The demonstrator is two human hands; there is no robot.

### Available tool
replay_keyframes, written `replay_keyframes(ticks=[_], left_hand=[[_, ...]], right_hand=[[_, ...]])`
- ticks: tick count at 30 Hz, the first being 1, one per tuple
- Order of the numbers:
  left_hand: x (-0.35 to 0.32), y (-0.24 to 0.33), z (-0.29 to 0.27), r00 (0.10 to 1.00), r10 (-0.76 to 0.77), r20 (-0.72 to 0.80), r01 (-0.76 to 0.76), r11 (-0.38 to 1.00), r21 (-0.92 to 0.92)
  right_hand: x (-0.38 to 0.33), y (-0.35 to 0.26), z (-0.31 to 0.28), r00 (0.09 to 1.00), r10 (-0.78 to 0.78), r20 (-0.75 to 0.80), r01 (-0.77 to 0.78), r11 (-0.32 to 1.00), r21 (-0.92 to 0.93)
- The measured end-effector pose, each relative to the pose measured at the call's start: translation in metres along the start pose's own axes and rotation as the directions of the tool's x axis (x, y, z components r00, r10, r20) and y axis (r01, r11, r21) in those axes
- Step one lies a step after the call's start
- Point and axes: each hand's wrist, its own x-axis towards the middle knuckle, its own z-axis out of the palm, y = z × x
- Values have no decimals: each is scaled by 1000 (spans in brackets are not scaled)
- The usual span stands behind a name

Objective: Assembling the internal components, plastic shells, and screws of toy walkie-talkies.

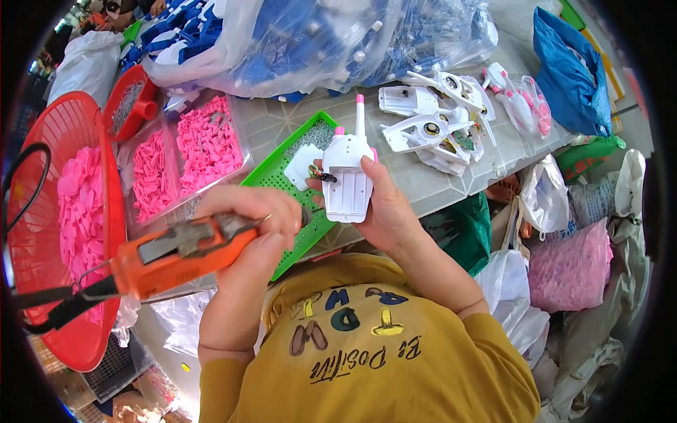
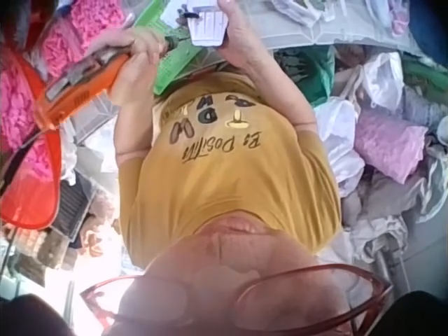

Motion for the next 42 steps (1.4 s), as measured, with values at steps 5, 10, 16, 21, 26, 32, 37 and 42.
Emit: replay_keyframes(ticks=[5,10,16,21,26,32,37,42], left_hand=[[-4,22,-7,979,75,-187,4,921,389],[-26,48,-30,911,86,-404,281,587,759],[-33,92,-18,516,-698,-496,681,-16,732],[-5,-5,20,944,-312,-108,249,460,852],[17,-33,27,897,-443,-15,291,564,773],[19,-38,23,804,-594,-23,530,698,482],[18,-45,5,825,-560,-73,561,798,220],[21,-45,1,741,-656,-143,630,753,-192]], right_hand=[[-7,-10,7,999,24,-46,-26,999,-47],[-2,-19,2,1000,17,0,-17,998,56],[1,-26,7,1000,21,14,-22,999,43],[3,-15,12,990,-128,56,129,991,-23],[-8,-16,7,978,-155,141,158,987,-9],[-12,-21,5,982,-148,113,161,980,-118],[-12,-23,10,979,-194,-62,179,966,-185],[-2,-26,-9,917,-358,-173,259,867,-425]])
